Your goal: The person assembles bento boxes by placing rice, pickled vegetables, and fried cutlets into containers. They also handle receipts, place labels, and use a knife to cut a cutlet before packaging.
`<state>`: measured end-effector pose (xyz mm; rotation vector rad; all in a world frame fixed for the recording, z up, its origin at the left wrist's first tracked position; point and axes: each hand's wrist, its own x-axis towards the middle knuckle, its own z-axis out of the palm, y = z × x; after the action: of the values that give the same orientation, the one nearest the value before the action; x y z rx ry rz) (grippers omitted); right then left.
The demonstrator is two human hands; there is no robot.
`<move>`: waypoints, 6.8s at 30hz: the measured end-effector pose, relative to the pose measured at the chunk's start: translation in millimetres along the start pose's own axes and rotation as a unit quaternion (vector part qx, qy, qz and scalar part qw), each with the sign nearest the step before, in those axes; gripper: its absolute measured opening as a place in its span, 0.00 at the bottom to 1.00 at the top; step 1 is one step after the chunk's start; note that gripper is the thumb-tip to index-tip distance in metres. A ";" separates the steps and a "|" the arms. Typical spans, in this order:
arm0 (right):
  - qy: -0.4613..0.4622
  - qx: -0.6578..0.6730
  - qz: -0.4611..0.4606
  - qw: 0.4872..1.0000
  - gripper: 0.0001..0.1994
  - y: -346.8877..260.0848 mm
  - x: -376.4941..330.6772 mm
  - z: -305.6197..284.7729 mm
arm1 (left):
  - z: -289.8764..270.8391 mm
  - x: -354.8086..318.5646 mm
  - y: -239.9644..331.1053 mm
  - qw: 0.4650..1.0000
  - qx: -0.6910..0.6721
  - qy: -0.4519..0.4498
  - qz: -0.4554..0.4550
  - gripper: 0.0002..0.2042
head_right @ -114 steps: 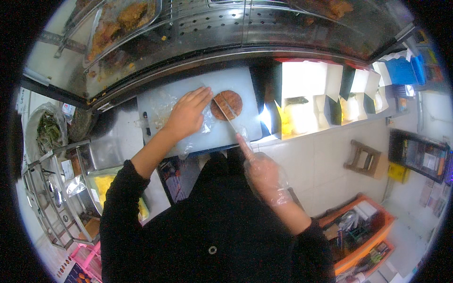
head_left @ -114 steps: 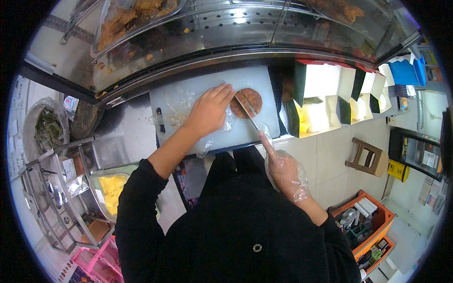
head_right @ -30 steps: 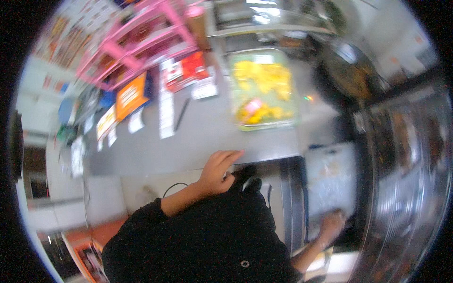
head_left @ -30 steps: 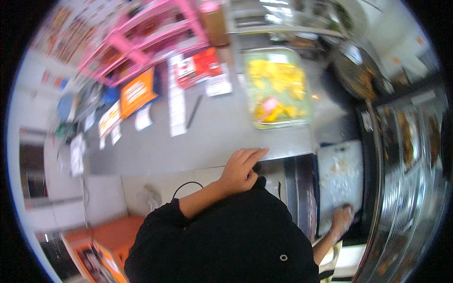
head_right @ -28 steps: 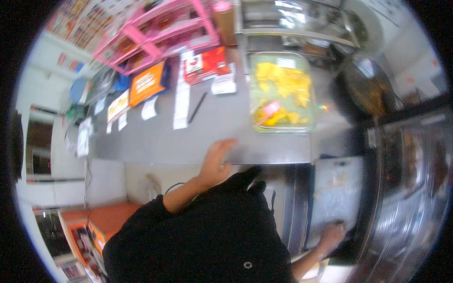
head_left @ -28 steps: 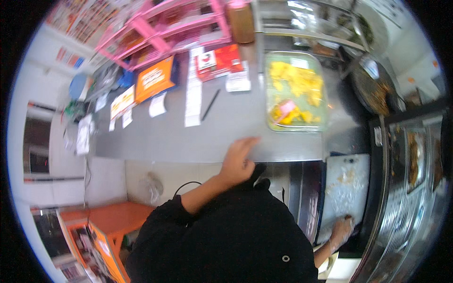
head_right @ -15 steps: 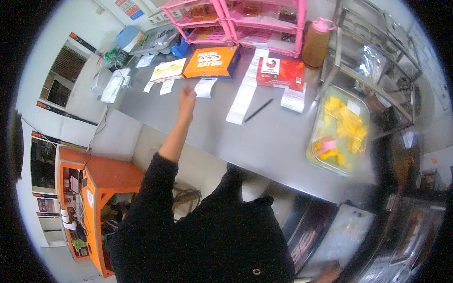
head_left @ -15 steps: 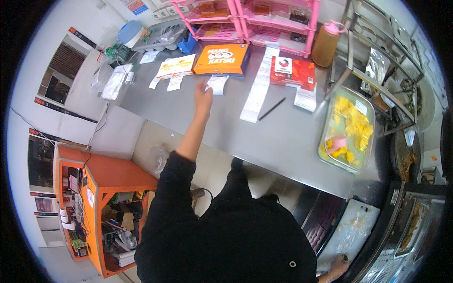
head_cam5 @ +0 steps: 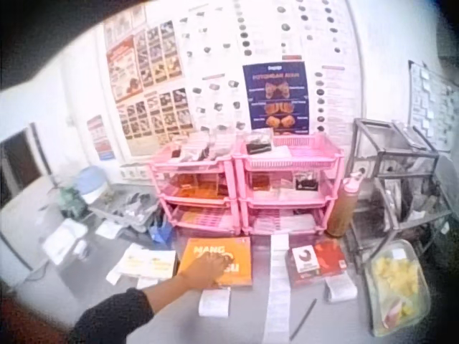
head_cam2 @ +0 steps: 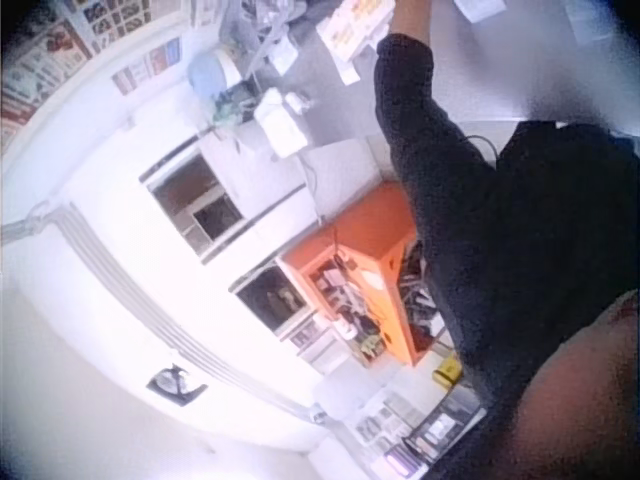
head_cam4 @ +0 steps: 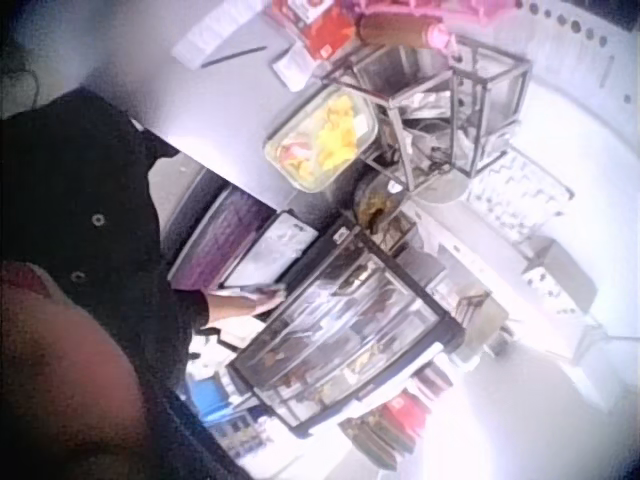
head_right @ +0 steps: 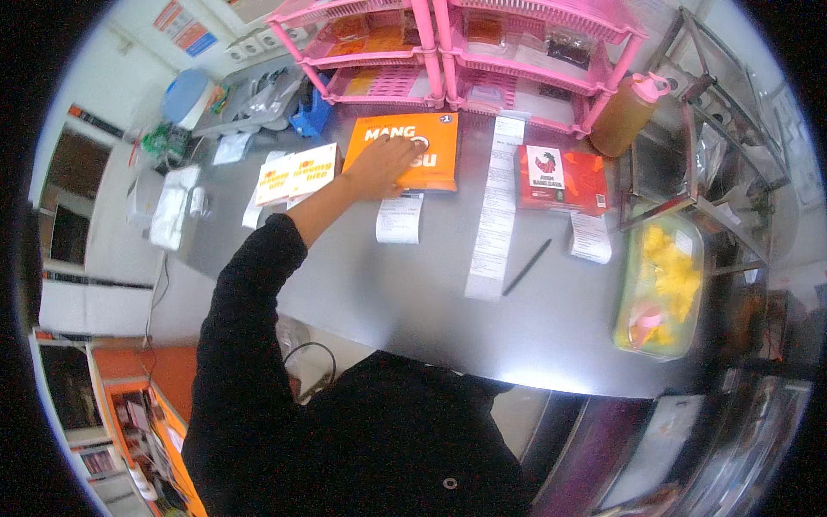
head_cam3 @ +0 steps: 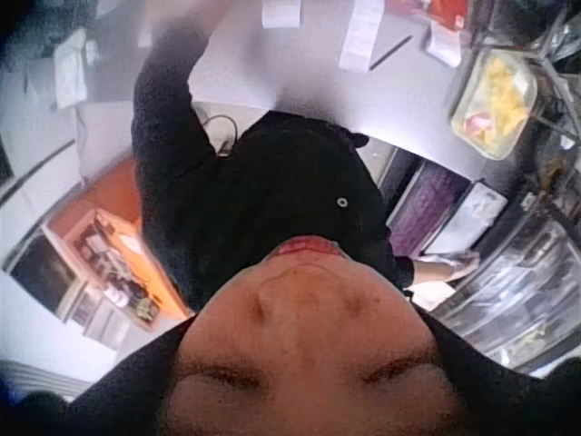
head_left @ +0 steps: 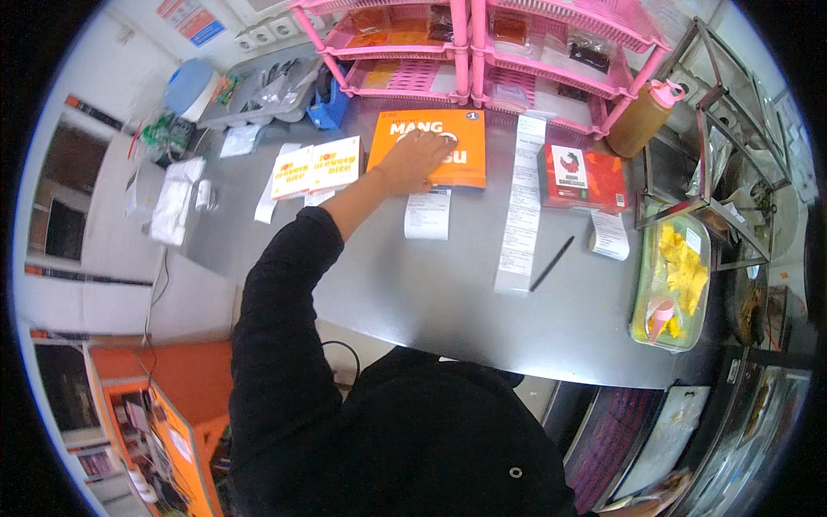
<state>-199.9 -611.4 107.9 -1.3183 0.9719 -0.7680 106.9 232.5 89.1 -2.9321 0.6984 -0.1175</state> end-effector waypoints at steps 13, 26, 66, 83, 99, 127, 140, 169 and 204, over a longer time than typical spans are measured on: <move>-0.539 0.182 0.438 0.695 0.22 105.1 -361.3 427.0 | 11.6 9.9 -12.1 0.992 0.011 0.059 0.113 0.30; -0.672 -0.133 -0.039 0.728 0.20 54.2 -439.5 574.9 | -65.1 53.4 -103.4 0.961 -0.139 0.237 0.001 0.24; -0.270 -0.584 -0.473 0.601 0.32 -25.9 -169.1 109.1 | -112.4 215.4 524.0 0.648 -0.697 -0.204 0.231 0.06; 0.037 -0.741 -0.047 0.668 0.29 49.4 -104.6 -81.6 | -56.7 164.7 755.0 0.784 -0.292 -0.036 0.546 0.24; -0.098 -0.646 -0.392 0.647 0.31 32.5 -61.4 -22.7 | -37.9 71.9 562.7 0.775 -0.548 0.048 0.311 0.25; -0.507 -0.498 -0.627 0.320 0.15 95.1 -258.4 423.2 | 54.3 -134.9 17.5 0.961 -0.259 0.046 0.086 0.29; -0.417 -0.359 -0.571 0.609 0.12 109.7 -255.9 418.8 | 80.6 -135.2 7.6 0.945 -0.307 0.080 0.078 0.30; -0.541 -0.134 -0.272 0.784 0.03 185.2 -548.8 506.2 | 80.4 -134.2 5.4 0.942 -0.319 0.088 0.048 0.26; -0.475 -0.116 -0.260 0.833 0.03 189.1 -553.7 499.9 | 84.1 -134.7 6.9 0.946 -0.310 0.080 0.051 0.27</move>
<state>6.0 120.9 -8.6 -1.9231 -0.1233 -0.2760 -7.3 296.2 -1.3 -3.4971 1.0797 -0.1488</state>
